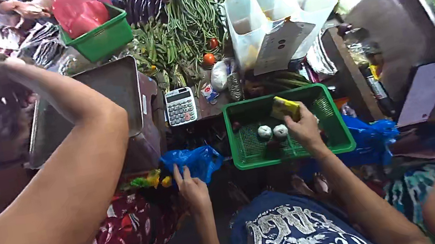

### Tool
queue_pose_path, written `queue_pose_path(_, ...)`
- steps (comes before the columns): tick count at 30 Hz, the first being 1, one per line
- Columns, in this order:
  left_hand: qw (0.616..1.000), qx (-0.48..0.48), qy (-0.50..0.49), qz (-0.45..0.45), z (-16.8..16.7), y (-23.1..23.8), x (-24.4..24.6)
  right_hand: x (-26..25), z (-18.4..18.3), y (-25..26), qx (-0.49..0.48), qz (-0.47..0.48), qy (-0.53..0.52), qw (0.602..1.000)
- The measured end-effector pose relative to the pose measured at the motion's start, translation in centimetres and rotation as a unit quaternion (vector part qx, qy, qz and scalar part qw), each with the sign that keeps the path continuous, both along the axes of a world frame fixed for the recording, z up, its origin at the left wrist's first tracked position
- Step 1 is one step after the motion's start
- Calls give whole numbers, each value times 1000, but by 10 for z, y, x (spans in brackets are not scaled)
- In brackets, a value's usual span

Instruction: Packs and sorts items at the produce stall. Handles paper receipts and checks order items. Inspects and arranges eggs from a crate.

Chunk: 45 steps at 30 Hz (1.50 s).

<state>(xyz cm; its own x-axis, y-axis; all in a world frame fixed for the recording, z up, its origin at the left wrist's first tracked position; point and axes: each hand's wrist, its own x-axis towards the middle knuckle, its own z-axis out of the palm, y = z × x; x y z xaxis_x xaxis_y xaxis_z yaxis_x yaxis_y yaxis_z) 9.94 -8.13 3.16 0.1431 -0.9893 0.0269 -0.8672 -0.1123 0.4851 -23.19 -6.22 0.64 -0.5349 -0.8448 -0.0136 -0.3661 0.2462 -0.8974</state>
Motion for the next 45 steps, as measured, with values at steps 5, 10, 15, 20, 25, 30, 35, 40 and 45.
queue_pose_path(5, 972, 110, 164, -127, 36, -16, -17, 83, 32, -32, -119, 360, -260, 888)
queue_pose_path(10, 969, 35, 218, -112, 53, -28, -15, 146, 36, -66, 75, 437, -26, 896)
queue_pose_path(15, 975, 21, 213, -57, 47, -31, -5, 41, 62, -90, -99, 30, 13, 995)
queue_pose_path(20, 977, 15, 211, -34, 36, -21, -12, -103, 9, -137, -110, -197, 12, 974)
queue_pose_path(25, 976, 58, 210, -17, 28, -16, -15, -93, 13, -147, -146, -130, -34, 980)
queue_pose_path(30, 975, 50, 217, 1, 28, -14, -20, -74, 6, -161, -214, -249, -4, 945)
queue_pose_path(35, 981, 60, 185, 20, 30, -6, -23, -80, 18, -162, -168, -255, 107, 946)
queue_pose_path(40, 978, 79, 193, 22, 30, -4, -26, -93, 13, -151, -141, -162, 105, 971)
queue_pose_path(45, 966, 91, 238, 50, 39, 0, -23, -76, 11, -133, -255, -77, -30, 963)
